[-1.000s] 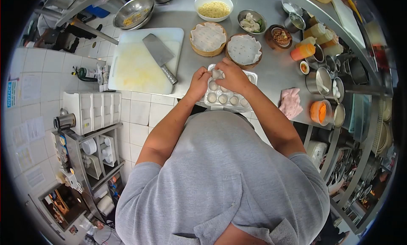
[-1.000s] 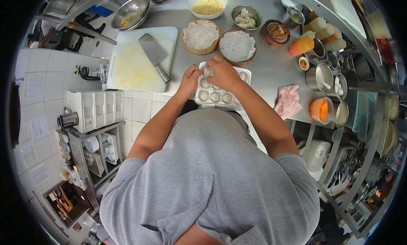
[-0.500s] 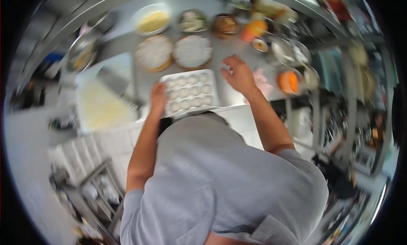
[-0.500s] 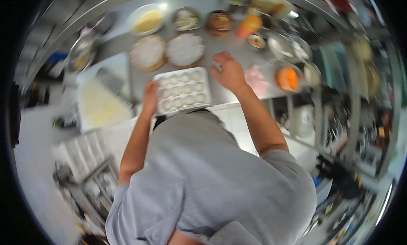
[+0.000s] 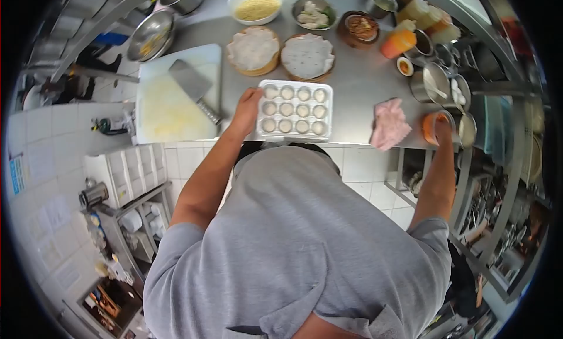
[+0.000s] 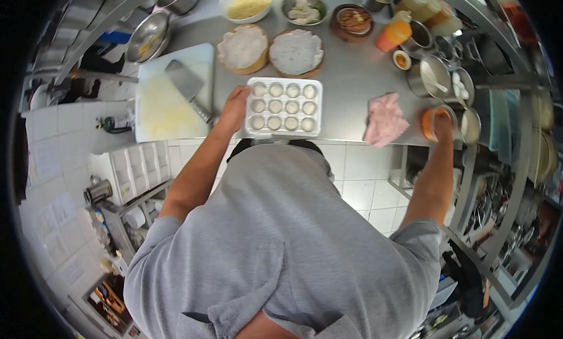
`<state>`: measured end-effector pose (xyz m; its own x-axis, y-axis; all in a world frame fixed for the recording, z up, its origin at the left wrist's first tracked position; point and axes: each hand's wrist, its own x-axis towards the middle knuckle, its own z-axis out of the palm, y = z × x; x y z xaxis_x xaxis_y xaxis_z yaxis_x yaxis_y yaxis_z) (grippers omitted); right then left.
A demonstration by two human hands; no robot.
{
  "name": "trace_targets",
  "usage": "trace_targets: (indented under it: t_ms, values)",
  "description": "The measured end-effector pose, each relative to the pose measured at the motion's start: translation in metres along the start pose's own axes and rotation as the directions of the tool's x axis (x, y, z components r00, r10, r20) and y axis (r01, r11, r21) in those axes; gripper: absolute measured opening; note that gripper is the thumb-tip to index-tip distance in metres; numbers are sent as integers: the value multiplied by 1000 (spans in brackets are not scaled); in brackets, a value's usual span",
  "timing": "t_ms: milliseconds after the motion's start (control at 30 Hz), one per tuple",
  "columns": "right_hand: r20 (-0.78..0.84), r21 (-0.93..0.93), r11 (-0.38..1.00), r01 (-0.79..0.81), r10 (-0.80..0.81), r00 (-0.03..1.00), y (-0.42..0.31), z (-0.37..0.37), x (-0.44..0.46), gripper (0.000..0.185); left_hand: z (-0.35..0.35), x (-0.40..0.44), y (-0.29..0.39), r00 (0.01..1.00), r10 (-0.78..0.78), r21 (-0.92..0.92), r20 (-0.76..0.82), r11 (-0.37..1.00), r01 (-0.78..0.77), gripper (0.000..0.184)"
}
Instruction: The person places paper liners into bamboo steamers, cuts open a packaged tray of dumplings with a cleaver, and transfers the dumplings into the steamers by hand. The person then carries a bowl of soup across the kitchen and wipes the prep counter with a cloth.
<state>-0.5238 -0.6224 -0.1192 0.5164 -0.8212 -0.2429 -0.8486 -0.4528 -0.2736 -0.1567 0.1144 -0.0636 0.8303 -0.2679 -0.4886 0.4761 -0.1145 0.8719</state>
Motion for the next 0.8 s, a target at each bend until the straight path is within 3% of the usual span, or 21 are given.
trace_targets:
  t_ms: [67,133,167,200,233,267,333,367,467,567,633,667,733,767,800]
  values:
    - [5,77,996,-52,52,999,-10,-20,-14,53,1,5,-8,999,-31,-121,34,992,35,22]
    - [-34,-145,988,-52,47,998,-31,-56,-30,41,5,-1,2,999,-37,-134,30,990,41,23]
    - [-34,-151,988,-40,35,999,-41,-68,-42,41,7,-4,5,998,-47,-144,37,988,52,23]
    - [-52,181,977,-113,125,991,-56,-78,-58,40,8,-3,3,998,-47,-157,28,986,51,23]
    - [-35,493,854,-168,213,976,-71,-84,-70,39,8,0,1,999,-41,-160,20,986,44,24]
    - [-9,634,764,-121,163,987,-110,-88,-99,26,8,2,-1,999,-37,-161,15,986,39,24]
    - [201,832,538,-136,-64,977,-184,-76,-140,22,8,1,-1,998,-53,-169,18,984,55,24]
    - [313,848,488,-209,-140,939,-226,-64,-163,20,8,0,0,998,-64,-170,27,983,68,24]
    - [518,798,564,-212,-461,721,-365,-37,-241,22,12,-5,5,998,-54,-211,41,976,61,25]
    - [688,694,684,-225,-537,488,-452,15,-282,20,13,-1,-2,997,-73,-251,36,965,80,25]
    - [763,618,778,-109,-561,323,-498,41,-303,28,12,1,-6,998,-49,-226,26,973,53,25]
    - [763,617,781,-101,-562,319,-514,59,-308,28,10,2,-8,1000,-27,-195,17,980,29,26]
    - [638,672,714,194,-692,337,-536,93,-308,34,9,7,-15,999,-20,-207,25,978,25,26]
    - [641,669,715,201,-693,331,-543,99,-302,34,9,7,-15,999,-18,-213,39,977,25,27]
    - [544,645,687,336,-720,430,-549,104,-296,33,9,6,-16,999,-17,-222,32,975,24,27]
